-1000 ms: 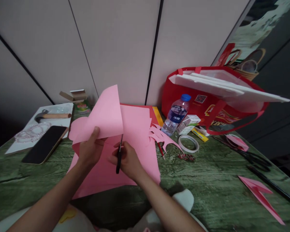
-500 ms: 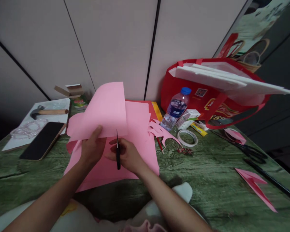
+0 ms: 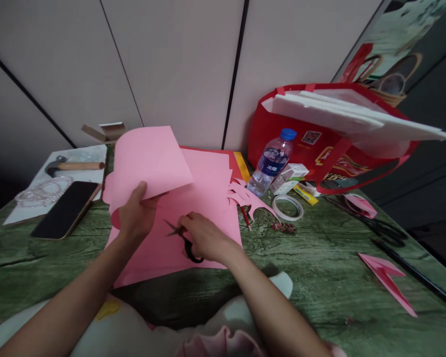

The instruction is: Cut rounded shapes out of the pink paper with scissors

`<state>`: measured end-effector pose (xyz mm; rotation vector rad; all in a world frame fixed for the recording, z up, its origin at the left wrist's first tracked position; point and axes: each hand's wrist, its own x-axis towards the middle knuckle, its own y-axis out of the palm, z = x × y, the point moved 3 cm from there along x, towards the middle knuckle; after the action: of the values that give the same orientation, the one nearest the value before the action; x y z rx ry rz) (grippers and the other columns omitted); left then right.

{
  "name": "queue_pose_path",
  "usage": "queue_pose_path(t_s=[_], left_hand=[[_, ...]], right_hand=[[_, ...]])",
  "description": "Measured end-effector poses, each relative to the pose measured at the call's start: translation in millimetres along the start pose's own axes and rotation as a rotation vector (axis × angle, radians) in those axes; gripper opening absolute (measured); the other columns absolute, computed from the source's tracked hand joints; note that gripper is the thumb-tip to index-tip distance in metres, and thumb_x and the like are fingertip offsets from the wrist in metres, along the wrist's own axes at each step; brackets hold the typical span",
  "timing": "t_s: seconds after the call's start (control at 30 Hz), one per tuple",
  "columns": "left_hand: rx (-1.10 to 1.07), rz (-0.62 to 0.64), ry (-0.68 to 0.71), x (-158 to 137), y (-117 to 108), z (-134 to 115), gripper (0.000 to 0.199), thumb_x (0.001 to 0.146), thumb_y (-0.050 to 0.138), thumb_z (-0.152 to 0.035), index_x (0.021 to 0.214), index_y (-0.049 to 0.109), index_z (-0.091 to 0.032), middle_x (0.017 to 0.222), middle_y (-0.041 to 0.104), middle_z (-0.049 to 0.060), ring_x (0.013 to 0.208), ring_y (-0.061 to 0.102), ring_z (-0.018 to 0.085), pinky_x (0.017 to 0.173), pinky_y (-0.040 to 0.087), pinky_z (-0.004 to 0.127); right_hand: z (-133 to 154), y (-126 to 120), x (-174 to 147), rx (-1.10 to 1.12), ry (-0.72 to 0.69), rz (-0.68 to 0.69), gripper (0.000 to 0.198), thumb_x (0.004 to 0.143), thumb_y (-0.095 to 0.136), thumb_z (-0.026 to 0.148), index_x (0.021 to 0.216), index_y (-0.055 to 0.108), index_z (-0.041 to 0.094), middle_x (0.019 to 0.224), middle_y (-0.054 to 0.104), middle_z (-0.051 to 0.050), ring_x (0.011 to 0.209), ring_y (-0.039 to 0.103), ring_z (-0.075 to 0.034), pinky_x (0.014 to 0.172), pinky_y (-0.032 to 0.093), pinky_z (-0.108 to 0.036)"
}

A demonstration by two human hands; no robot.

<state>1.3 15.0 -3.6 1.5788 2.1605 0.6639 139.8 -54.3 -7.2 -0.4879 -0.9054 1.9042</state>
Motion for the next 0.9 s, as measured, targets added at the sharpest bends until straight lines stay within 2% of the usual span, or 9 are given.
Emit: queue_pose_path(t_s=[0.07, 0.13, 0.3, 0.4, 0.5, 0.57, 0.73, 0.9], left_hand=[[-0.084, 0.030, 0.037, 7.4, -0.7, -1.7, 0.017, 0.067, 0.062, -0.016, 0.084, 0.063, -0.016, 0.101, 0.064, 0.005, 0.104, 0.054, 0.022, 0.081, 0.051, 0.035], [-0.137, 0.050, 0.050, 13.0, -1.6, -2.5, 0.017, 0.068, 0.061, -0.012, 0.084, 0.063, -0.016, 0.100, 0.064, 0.006, 0.101, 0.056, 0.022, 0.079, 0.052, 0.035], [-0.132, 0.090, 0.042, 16.9, -3.4, -2.4, 0.015, 0.069, 0.059, -0.013, 0.083, 0.064, -0.017, 0.105, 0.063, 0.005, 0.101, 0.056, 0.022, 0.077, 0.053, 0.034], [-0.111, 0.098, 0.032, 15.5, -3.1, -2.2, 0.013, 0.069, 0.060, -0.013, 0.080, 0.063, -0.018, 0.105, 0.063, 0.004, 0.101, 0.056, 0.022, 0.076, 0.053, 0.032], [-0.143, 0.115, 0.008, 14.2, -1.1, -2.3, 0.011, 0.069, 0.059, -0.011, 0.077, 0.063, -0.017, 0.100, 0.064, 0.005, 0.094, 0.058, 0.021, 0.075, 0.053, 0.034], [-0.168, 0.125, -0.012, 13.9, -0.1, -2.1, 0.009, 0.069, 0.058, -0.010, 0.075, 0.063, -0.015, 0.096, 0.065, 0.006, 0.089, 0.060, 0.020, 0.074, 0.053, 0.034], [-0.191, 0.156, -0.045, 15.4, 0.2, -0.3, 0.008, 0.070, 0.056, -0.009, 0.073, 0.063, -0.012, 0.085, 0.067, 0.007, 0.076, 0.062, 0.019, 0.071, 0.054, 0.036], [-0.205, 0.199, -0.061, 13.5, 1.1, 0.4, 0.010, 0.070, 0.057, -0.010, 0.076, 0.063, -0.014, 0.085, 0.067, 0.005, 0.076, 0.062, 0.018, 0.072, 0.053, 0.036]], right_hand=[[7.8, 10.2, -2.4, -0.249, -0.030, 0.133, 0.036, 0.059, 0.059, 0.002, 0.092, 0.051, 0.014, 0.093, 0.051, -0.010, 0.081, 0.048, -0.021, 0.063, 0.040, -0.028], [15.7, 18.4, -4.2, -0.435, -0.042, 0.187, 0.034, 0.057, 0.057, 0.003, 0.090, 0.052, 0.011, 0.094, 0.049, -0.014, 0.083, 0.047, -0.024, 0.064, 0.040, -0.032], [27.1, 28.0, -5.1, -0.572, -0.062, 0.205, 0.033, 0.060, 0.052, 0.003, 0.093, 0.051, 0.008, 0.096, 0.048, -0.018, 0.087, 0.044, -0.028, 0.064, 0.040, -0.035], [22.5, 22.9, -4.7, -0.527, -0.074, 0.218, 0.033, 0.060, 0.052, 0.004, 0.093, 0.051, 0.010, 0.096, 0.047, -0.016, 0.085, 0.045, -0.026, 0.057, 0.038, -0.030], [10.4, 10.5, -4.2, -0.384, -0.074, 0.228, 0.032, 0.062, 0.051, 0.003, 0.092, 0.049, 0.013, 0.091, 0.048, -0.011, 0.075, 0.047, -0.020, 0.055, 0.036, -0.026], [0.1, 0.9, -3.4, -0.280, -0.053, 0.183, 0.035, 0.061, 0.054, 0.002, 0.092, 0.048, 0.015, 0.091, 0.049, -0.008, 0.077, 0.048, -0.018, 0.060, 0.038, -0.025], [-22.0, -9.2, -0.9, -0.086, -0.017, 0.089, 0.040, 0.060, 0.070, 0.017, 0.093, 0.049, 0.016, 0.092, 0.052, -0.006, 0.080, 0.050, -0.019, 0.067, 0.040, -0.026], [-28.5, -12.4, 0.3, 0.021, 0.024, 0.058, 0.049, 0.052, 0.078, 0.028, 0.093, 0.052, 0.016, 0.090, 0.056, -0.006, 0.079, 0.052, -0.019, 0.066, 0.041, -0.027]])
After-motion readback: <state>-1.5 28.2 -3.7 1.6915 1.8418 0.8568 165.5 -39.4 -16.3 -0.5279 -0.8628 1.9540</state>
